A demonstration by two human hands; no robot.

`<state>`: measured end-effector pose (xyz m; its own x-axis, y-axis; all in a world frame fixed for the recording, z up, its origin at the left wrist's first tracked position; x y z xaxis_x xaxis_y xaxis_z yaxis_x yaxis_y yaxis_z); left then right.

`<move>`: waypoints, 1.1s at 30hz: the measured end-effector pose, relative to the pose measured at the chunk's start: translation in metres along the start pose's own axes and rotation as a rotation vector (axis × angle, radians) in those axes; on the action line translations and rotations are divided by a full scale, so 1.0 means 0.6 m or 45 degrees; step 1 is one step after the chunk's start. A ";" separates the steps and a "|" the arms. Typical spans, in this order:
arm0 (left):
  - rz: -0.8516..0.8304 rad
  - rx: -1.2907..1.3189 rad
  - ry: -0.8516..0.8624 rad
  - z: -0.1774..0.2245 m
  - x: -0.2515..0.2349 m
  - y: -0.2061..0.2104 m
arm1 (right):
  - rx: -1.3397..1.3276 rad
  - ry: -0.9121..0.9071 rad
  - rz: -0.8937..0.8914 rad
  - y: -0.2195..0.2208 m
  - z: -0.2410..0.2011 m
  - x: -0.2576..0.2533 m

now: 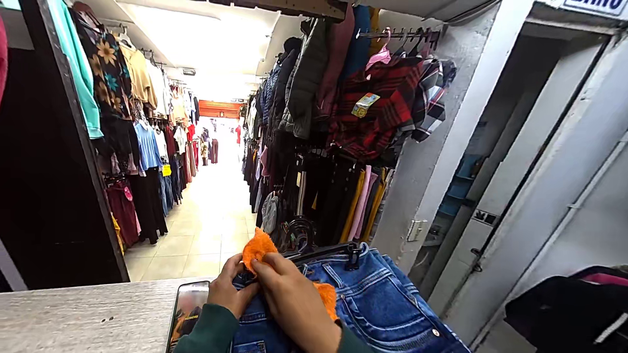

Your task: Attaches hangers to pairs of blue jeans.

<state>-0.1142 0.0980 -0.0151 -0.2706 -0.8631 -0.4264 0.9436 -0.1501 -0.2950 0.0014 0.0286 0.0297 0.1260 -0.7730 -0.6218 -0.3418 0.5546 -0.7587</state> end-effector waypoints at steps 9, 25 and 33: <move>-0.024 0.003 -0.053 0.000 -0.002 -0.001 | -0.013 0.029 -0.006 0.000 0.003 0.000; -0.035 0.028 -0.031 0.008 0.000 -0.001 | -0.009 0.164 -0.107 -0.016 0.025 -0.001; -0.029 0.030 -0.064 0.002 -0.002 0.001 | -0.118 0.205 -0.243 -0.066 0.103 0.002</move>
<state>-0.1130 0.0986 -0.0139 -0.2829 -0.8823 -0.3763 0.9416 -0.1809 -0.2839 0.0723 0.0249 0.0470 0.0493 -0.9042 -0.4244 -0.4110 0.3688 -0.8337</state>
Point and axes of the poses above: each hand's wrist, its own x-axis away from the middle knuckle, its own y-axis out of the palm, z = x × y, the point moved 6 cm from there along -x, towards the middle knuckle, and after that the axes turned 1 degree about -z, right-handed, at the moved point
